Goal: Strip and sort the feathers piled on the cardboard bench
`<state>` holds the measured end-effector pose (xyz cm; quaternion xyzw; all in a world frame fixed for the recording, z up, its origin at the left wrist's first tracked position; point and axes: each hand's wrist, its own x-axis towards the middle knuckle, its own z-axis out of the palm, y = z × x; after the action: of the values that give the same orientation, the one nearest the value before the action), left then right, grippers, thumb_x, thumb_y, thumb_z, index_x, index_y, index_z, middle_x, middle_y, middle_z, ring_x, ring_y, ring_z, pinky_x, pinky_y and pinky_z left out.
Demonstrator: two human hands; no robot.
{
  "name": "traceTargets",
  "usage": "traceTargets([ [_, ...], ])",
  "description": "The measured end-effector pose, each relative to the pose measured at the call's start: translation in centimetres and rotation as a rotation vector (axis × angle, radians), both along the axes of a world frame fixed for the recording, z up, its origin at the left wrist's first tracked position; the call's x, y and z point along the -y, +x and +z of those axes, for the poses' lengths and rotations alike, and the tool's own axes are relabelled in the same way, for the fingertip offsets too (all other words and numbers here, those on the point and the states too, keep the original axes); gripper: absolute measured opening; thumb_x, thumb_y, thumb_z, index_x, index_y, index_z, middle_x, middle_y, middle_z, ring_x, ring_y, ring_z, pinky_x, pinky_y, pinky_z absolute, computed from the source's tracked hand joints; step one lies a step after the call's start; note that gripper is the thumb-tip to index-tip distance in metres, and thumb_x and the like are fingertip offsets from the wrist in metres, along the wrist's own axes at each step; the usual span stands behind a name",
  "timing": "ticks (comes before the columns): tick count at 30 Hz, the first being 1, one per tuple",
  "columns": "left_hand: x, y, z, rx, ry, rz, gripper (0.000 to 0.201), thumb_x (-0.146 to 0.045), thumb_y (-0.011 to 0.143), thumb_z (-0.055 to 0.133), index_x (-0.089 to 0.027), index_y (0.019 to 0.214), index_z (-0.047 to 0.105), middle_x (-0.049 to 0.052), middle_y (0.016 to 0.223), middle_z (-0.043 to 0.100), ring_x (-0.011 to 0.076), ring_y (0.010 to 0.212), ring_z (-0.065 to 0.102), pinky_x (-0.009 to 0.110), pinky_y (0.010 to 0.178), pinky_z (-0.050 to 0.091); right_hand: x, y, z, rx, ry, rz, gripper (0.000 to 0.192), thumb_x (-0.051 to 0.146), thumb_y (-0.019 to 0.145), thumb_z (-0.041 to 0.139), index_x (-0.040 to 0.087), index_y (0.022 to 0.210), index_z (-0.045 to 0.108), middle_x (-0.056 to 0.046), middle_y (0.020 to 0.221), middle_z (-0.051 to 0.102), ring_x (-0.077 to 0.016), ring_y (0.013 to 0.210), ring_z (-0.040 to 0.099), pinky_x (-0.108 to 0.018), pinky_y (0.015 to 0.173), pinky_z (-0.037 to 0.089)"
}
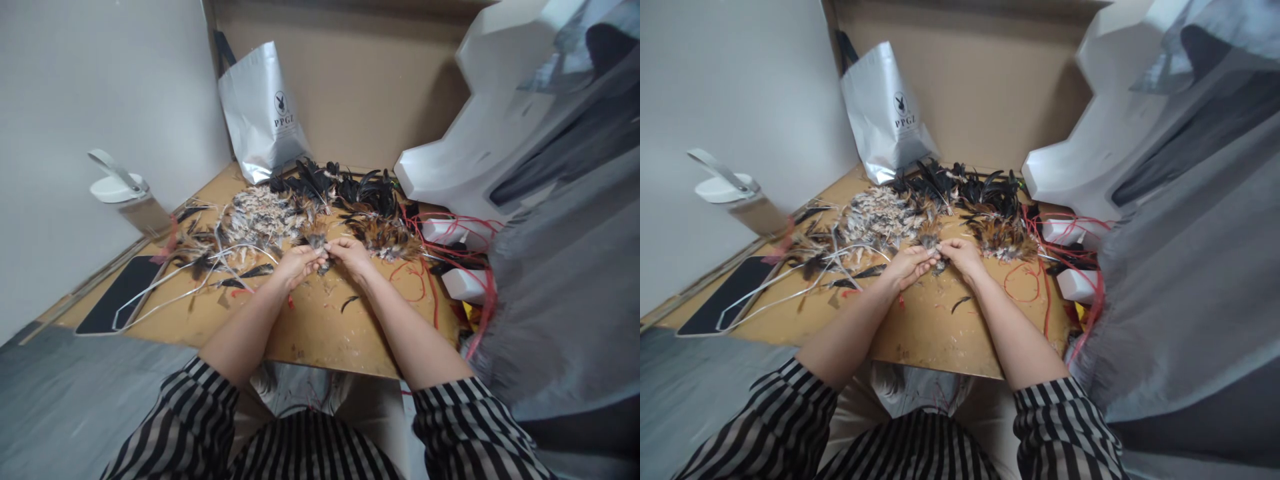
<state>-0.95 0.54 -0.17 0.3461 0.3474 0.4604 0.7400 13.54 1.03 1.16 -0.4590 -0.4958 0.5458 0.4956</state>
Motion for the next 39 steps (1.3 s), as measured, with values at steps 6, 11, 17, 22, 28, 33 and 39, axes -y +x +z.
traceTargets([
  [6,-0.1,-0.2,0.4,0.027,-0.021,0.083,0.005,-0.008,0.074,0.059,-0.006,0.07,0.061,0.006,0.065,0.064,0.0036,0.05,0.056,0.01,0.046,0.043,-0.6,0.7,-0.1,0.044,-0.014,-0.132,0.027,0.038,0.055,0.068,0.015,0.067,0.063,0.002,0.05,0.054,-0.0071,0.043,0.041,-0.021,0.043,0.027],
  [11,-0.2,-0.4,0.8,0.065,-0.025,0.136,0.007,-0.008,0.074,0.058,-0.006,0.068,0.06,0.005,0.065,0.064,0.0028,0.049,0.054,0.01,0.044,0.042,-0.7,1.1,-0.5,0.249,0.063,-0.15,0.023,0.037,0.06,0.063,0.014,0.064,0.061,0.004,0.046,0.05,-0.0068,0.042,0.037,-0.021,0.045,0.029],
  [17,-0.5,-0.7,1.0,0.095,-0.02,0.225,0.009,-0.008,0.074,0.058,-0.007,0.065,0.059,0.005,0.065,0.063,0.0025,0.049,0.053,0.01,0.043,0.04,-0.9,1.2,-1.6,0.597,0.195,-0.07,0.022,0.034,0.064,0.057,0.014,0.068,0.065,0.0,0.06,0.061,-0.009,0.051,0.046,-0.021,0.052,0.035],
  [22,-0.8,-0.8,0.7,0.125,-0.034,0.289,0.011,-0.008,0.074,0.058,-0.008,0.063,0.057,0.005,0.066,0.064,0.0028,0.049,0.053,0.01,0.043,0.04,-0.6,0.3,-1.7,0.835,0.297,-0.104,0.023,0.036,0.069,0.054,0.017,0.066,0.066,0.001,0.059,0.061,-0.0095,0.052,0.048,-0.02,0.051,0.032],
  [28,-0.9,-0.7,0.3,0.139,-0.038,0.306,0.007,-0.006,0.074,0.056,-0.007,0.067,0.058,0.006,0.066,0.064,0.0032,0.049,0.054,0.01,0.044,0.041,-0.3,-1.4,-1.0,1.022,0.266,-0.2,0.034,0.047,0.072,0.049,0.019,0.063,0.065,-0.002,0.059,0.061,-0.0113,0.054,0.049,-0.022,0.049,0.027],
  [33,-1.0,-0.6,0.2,0.146,-0.038,0.294,0.006,-0.006,0.074,0.057,-0.007,0.068,0.059,0.006,0.066,0.064,0.0035,0.049,0.054,0.01,0.043,0.041,-0.9,-2.0,-1.7,1.079,0.219,-0.204,0.034,0.048,0.07,0.051,0.018,0.06,0.065,-0.003,0.057,0.06,-0.0124,0.054,0.049,-0.023,0.05,0.028],
  [39,-0.9,-0.7,0.2,0.114,-0.046,0.303,0.007,-0.009,0.074,0.059,-0.008,0.066,0.058,0.006,0.068,0.065,0.0029,0.05,0.054,0.01,0.043,0.04,-1.6,-1.7,-2.0,0.547,0.12,-0.196,0.02,0.036,0.062,0.058,0.016,0.064,0.064,0.001,0.057,0.059,-0.0098,0.051,0.047,-0.021,0.052,0.034],
])
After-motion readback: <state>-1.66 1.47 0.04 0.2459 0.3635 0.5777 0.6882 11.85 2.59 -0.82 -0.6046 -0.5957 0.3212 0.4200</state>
